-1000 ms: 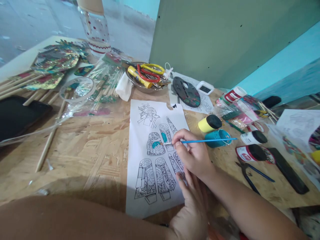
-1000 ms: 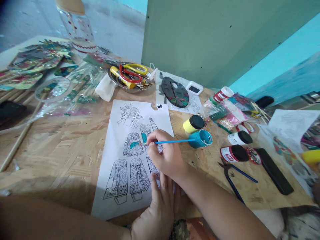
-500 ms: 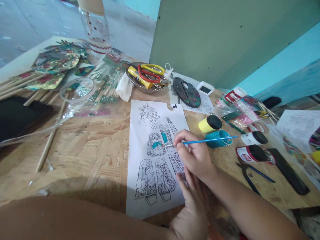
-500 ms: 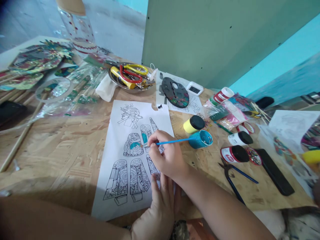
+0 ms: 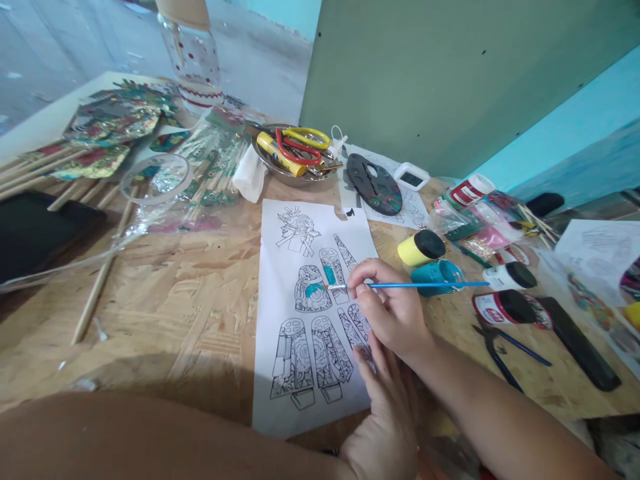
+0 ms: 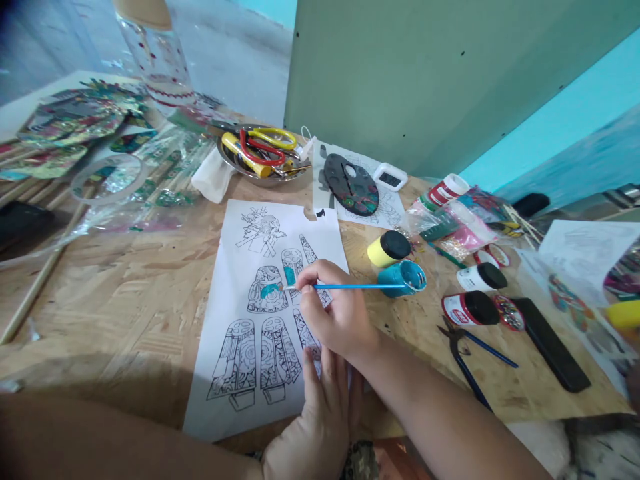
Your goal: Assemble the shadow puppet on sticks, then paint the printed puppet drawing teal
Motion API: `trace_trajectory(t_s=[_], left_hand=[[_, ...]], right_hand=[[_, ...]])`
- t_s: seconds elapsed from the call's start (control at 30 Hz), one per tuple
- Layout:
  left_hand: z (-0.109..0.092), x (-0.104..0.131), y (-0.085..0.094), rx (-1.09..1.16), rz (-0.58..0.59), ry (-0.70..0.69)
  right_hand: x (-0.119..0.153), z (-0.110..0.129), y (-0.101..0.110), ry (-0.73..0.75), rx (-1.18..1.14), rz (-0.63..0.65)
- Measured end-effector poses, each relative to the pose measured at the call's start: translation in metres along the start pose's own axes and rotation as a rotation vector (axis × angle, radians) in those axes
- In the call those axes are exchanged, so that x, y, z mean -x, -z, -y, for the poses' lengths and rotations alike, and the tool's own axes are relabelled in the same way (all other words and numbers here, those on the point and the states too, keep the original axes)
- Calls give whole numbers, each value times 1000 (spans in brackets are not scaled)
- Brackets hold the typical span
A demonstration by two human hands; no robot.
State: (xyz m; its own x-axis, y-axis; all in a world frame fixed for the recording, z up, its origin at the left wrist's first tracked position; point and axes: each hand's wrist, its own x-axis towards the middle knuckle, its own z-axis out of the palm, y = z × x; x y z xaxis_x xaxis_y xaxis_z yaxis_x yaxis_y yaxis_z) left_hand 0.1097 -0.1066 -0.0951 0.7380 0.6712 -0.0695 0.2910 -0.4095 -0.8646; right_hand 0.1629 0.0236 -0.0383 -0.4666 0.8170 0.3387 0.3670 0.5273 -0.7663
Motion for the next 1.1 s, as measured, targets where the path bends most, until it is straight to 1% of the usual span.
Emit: trace_trajectory(t_s=[0.13,0.3,0.57,0.8,0.93,1.1], left_hand=[[2,1,1,19,5,-22],[5,3,1,36,-17,-6],[4,4,-3,59,-77,51],[0,4,-5,55,-106,97],[-1,4,-5,63,-102,104],[0,5,-5,137,-97,104]], right_hand=[[0,0,0,23,-13,31],[1,-2,-1,55,-50,35],[-3,-1,-3,123,-4,147],[0,-1,-2,139,-38,101],[-2,-1,-3,161,-9,128],[-2,-1,-3,160,2,157]])
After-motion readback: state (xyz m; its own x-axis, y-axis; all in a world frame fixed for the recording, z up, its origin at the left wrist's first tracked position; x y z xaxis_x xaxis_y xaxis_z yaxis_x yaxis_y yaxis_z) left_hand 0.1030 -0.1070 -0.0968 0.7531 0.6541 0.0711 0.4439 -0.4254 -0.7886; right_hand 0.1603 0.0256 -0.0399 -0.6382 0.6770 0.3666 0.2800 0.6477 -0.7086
